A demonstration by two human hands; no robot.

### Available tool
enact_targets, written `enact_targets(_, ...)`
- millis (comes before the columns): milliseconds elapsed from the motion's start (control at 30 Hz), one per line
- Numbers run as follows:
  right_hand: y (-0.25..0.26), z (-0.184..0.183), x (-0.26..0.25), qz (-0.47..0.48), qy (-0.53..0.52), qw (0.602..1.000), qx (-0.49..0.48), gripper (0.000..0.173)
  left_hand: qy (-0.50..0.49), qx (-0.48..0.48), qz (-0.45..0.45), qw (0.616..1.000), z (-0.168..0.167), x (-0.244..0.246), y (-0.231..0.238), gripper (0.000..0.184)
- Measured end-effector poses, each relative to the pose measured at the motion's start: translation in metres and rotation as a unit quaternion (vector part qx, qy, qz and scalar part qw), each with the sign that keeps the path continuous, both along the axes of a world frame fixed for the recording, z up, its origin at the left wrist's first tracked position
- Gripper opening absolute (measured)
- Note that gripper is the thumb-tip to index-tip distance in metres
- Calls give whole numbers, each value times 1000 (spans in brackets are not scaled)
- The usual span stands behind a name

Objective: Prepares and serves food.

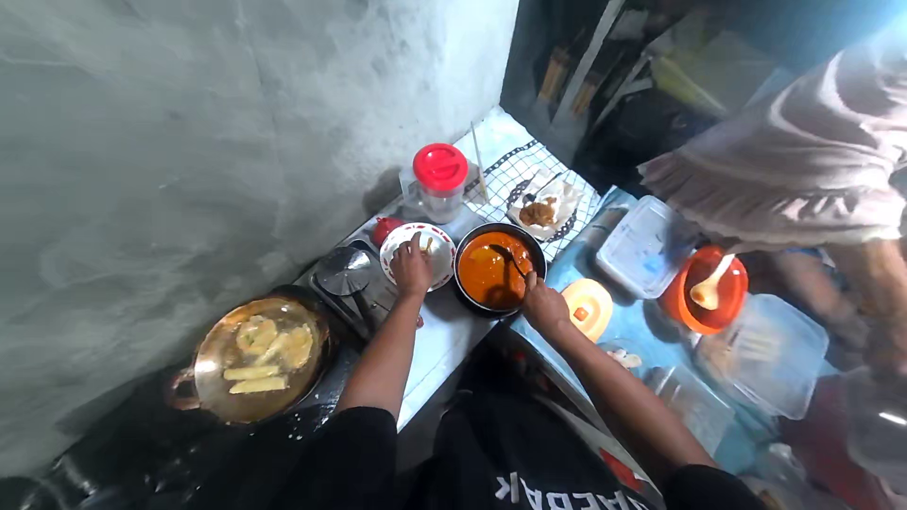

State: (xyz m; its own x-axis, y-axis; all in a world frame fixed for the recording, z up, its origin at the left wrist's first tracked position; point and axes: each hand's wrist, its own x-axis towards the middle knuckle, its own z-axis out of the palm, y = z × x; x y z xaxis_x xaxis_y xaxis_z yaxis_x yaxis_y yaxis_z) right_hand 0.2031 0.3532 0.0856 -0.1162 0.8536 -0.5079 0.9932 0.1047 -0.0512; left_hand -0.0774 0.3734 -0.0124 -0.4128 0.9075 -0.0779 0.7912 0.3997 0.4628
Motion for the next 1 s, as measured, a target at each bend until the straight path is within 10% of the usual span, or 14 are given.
enact_targets(200, 8, 0, -1, -50, 60, 995, -64, 48, -75, 35, 14, 996, 18, 6, -25, 82)
enact_targets(400, 39, 3, 38, 28, 121, 989, -83, 39, -176, 126, 51, 975, 19, 50, -119, 57)
enact_targets(633, 49, 64, 58, 120, 51, 991, 40, 36, -405, -103, -159, 895, 12, 186, -190, 30)
enact_targets(800, 29, 25, 58, 104, 67, 983, 139, 36, -558, -264, -215, 756, -5, 285, -179, 46)
enact_targets(1000, 26, -28, 54, 75, 78, 989, 102, 33, -604, -262, -160, 736, -10, 336, -171, 71)
